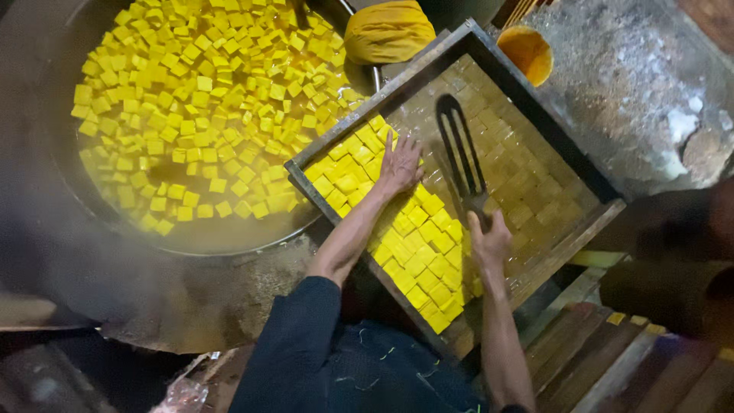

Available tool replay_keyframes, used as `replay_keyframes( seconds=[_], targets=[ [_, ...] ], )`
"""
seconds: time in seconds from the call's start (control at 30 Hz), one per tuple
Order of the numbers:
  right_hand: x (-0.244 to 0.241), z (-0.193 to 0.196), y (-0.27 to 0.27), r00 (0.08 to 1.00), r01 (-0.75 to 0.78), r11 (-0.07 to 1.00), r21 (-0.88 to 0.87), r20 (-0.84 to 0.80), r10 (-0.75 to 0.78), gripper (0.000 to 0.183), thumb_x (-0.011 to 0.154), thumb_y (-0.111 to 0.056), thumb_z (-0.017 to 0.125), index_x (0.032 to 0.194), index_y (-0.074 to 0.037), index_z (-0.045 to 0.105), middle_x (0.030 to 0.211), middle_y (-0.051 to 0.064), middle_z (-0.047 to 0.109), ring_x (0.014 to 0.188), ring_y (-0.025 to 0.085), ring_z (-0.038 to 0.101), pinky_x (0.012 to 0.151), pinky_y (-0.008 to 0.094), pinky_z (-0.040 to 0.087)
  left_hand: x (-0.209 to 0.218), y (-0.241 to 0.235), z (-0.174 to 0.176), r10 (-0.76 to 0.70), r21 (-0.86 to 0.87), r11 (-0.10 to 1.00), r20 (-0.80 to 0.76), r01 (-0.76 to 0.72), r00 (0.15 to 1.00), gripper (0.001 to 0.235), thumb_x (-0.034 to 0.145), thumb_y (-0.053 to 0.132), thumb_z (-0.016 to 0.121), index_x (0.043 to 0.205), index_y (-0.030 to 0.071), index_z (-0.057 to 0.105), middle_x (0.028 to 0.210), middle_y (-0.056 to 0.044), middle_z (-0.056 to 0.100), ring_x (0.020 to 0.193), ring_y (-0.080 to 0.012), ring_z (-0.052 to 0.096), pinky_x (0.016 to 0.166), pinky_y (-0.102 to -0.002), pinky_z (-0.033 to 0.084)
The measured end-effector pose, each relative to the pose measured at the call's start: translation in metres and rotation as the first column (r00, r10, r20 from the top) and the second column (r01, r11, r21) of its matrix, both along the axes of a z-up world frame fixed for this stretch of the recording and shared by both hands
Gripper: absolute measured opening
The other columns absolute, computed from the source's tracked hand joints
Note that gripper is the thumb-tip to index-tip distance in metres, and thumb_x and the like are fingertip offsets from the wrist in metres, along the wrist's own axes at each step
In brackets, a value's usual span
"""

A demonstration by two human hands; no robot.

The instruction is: The person uses a slotted metal scoop to lift yellow tofu cubes from a large steaming pot and places them into a rectangular woven tray. The person repeats this scooping and arranging process throughout the clip.

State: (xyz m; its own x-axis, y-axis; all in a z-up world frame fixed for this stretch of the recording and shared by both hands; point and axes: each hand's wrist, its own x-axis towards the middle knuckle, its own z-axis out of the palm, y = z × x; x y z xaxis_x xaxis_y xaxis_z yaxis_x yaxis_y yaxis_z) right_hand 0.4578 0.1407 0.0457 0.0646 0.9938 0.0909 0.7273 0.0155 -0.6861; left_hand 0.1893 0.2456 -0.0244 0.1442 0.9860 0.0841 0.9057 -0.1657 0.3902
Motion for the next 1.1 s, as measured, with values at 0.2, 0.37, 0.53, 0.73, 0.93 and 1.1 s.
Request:
replay_keyframes(
  seconds=[0.2, 0.37, 0.53, 0.73, 0.93, 1.1],
  targets=[
    [0.022, 0.0, -0.041, 0.991, 0.123, 0.992, 0.033, -0.047, -0.121, 0.034, 0.096, -0.028, 0.079, 0.112, 0.0, 0.069, 0.09, 0.013, 0.074, 0.08, 0.021, 0.069, 0.072, 0.035, 0.055, -0.054, 0.031, 0.024, -0.021, -0.051, 0.999, -0.165, 0.013, 0.986, 0.111, 0.069, 0.081, 0.065, 0.149, 0.007, 0.044, 0.159, -0.02, 0.035, 0.15, -0.039, 0.022, 0.113, -0.069, 0.005],
    [-0.029, 0.02, -0.035, 0.901, -0.093, 0.995, -0.042, -0.43, 0.066, 0.034, 0.104, -0.027, 0.067, 0.118, 0.003, 0.062, 0.089, 0.009, 0.07, 0.075, 0.017, 0.067, 0.064, 0.031, 0.054, -0.099, -0.019, 0.046, 0.038, -0.222, 0.975, 0.151, -0.004, 0.988, 0.078, 0.086, 0.072, 0.051, 0.144, 0.021, 0.054, 0.145, -0.011, 0.052, 0.13, -0.0282, 0.041, 0.112, -0.057, 0.027],
    [-0.137, 0.011, -0.057, 0.805, -0.326, 0.938, -0.12, -0.555, 0.209, 0.027, 0.106, -0.025, 0.067, 0.109, 0.002, 0.062, 0.082, 0.007, 0.066, 0.067, 0.013, 0.061, 0.06, 0.028, 0.051, -0.143, -0.178, 0.015, 0.332, -0.182, 0.942, 0.371, -0.282, 0.867, 0.051, 0.099, 0.06, 0.043, 0.136, 0.029, 0.063, 0.123, -0.006, 0.067, 0.102, -0.0225, 0.06, 0.101, -0.051, 0.049],
    [-0.298, -0.037, -0.081, 0.785, -0.608, 0.679, -0.411, -0.435, 0.44, 0.03, 0.095, -0.031, 0.072, 0.105, -0.003, 0.069, 0.081, 0.006, 0.069, 0.069, 0.012, 0.063, 0.057, 0.03, 0.055, -0.288, -0.371, -0.035, 0.835, 0.091, 0.459, 0.297, -0.884, 0.464, 0.041, 0.097, 0.032, 0.064, 0.128, 0.005, 0.062, 0.133, -0.02, 0.056, 0.133, -0.0374, 0.049, 0.111, -0.055, 0.039],
    [-0.408, -0.115, -0.072, 0.596, -0.639, 0.641, -0.427, 0.253, 0.762, 0.05, 0.094, -0.051, 0.069, 0.119, -0.008, 0.067, 0.093, 0.023, 0.074, 0.085, 0.044, 0.068, 0.073, 0.055, 0.053, -0.312, -0.416, -0.047, 0.813, 0.009, 0.576, 0.097, -0.817, 0.574, 0.062, 0.104, 0.039, 0.053, 0.147, -0.005, 0.047, 0.159, -0.029, 0.038, 0.153, -0.0405, 0.03, 0.126, -0.054, 0.022],
    [-0.448, -0.159, -0.053, 0.56, -0.697, 0.564, -0.444, 0.155, 0.814, 0.041, 0.098, -0.05, 0.06, 0.111, -0.012, 0.072, 0.096, 0.016, 0.077, 0.089, 0.039, 0.072, 0.078, 0.052, 0.054, -0.316, -0.413, -0.034, 0.816, -0.076, 0.574, 0.143, -0.816, 0.56, 0.072, 0.102, 0.046, 0.049, 0.147, -0.01, 0.042, 0.159, -0.03, 0.036, 0.152, -0.0423, 0.028, 0.126, -0.054, 0.019]
  ],
)
